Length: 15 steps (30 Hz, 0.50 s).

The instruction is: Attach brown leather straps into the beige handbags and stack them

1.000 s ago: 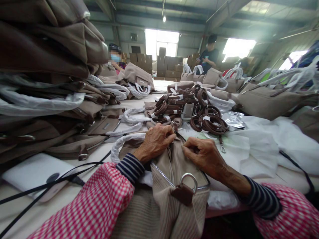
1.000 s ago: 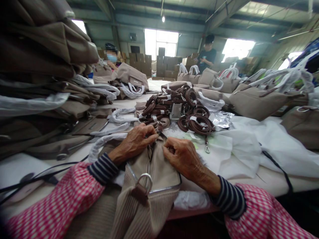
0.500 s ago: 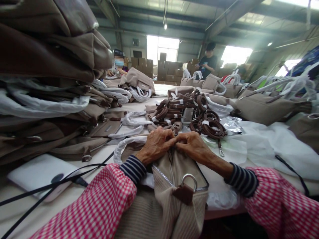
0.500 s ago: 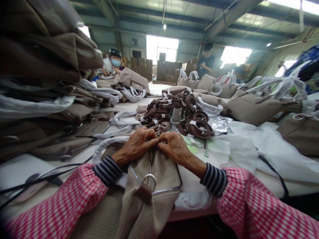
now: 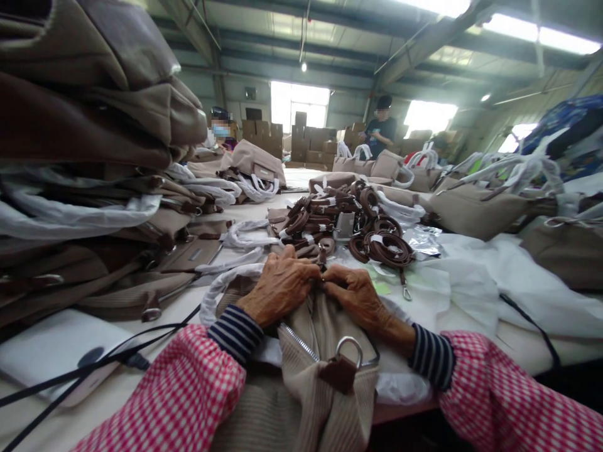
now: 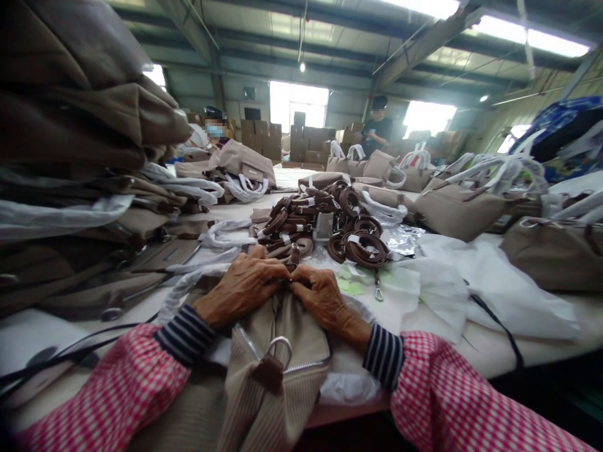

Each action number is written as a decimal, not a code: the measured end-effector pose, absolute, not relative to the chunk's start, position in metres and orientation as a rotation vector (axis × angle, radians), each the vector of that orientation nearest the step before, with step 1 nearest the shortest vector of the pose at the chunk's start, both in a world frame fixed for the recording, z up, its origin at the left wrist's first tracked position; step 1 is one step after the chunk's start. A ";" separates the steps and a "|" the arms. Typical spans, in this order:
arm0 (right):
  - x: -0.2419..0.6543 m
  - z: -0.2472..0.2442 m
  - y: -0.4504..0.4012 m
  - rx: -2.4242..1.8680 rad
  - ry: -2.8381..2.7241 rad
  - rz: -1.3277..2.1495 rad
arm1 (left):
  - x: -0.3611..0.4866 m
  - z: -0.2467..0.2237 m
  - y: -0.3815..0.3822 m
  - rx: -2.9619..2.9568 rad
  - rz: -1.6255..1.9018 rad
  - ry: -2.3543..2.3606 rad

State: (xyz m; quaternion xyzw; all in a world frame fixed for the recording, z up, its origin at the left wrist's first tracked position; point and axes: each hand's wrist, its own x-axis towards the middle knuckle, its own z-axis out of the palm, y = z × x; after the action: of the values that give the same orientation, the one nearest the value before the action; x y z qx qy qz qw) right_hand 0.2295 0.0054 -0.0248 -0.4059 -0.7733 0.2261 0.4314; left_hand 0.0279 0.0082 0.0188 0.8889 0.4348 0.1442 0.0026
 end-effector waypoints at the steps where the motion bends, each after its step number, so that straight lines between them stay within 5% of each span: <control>1: 0.229 -0.025 0.006 -0.998 -1.929 0.556 | 0.029 0.020 0.008 2.786 0.441 1.378; 15: 0.238 0.003 -0.009 -1.030 -1.953 0.562 | 0.022 0.019 0.010 2.306 0.855 1.099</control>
State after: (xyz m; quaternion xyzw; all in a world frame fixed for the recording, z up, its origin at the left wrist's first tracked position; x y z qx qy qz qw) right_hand 0.2385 -0.0086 0.0031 -0.4107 -0.7786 0.2240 0.4183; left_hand 0.0221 0.0104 0.0194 0.8348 0.3976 0.3093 0.2221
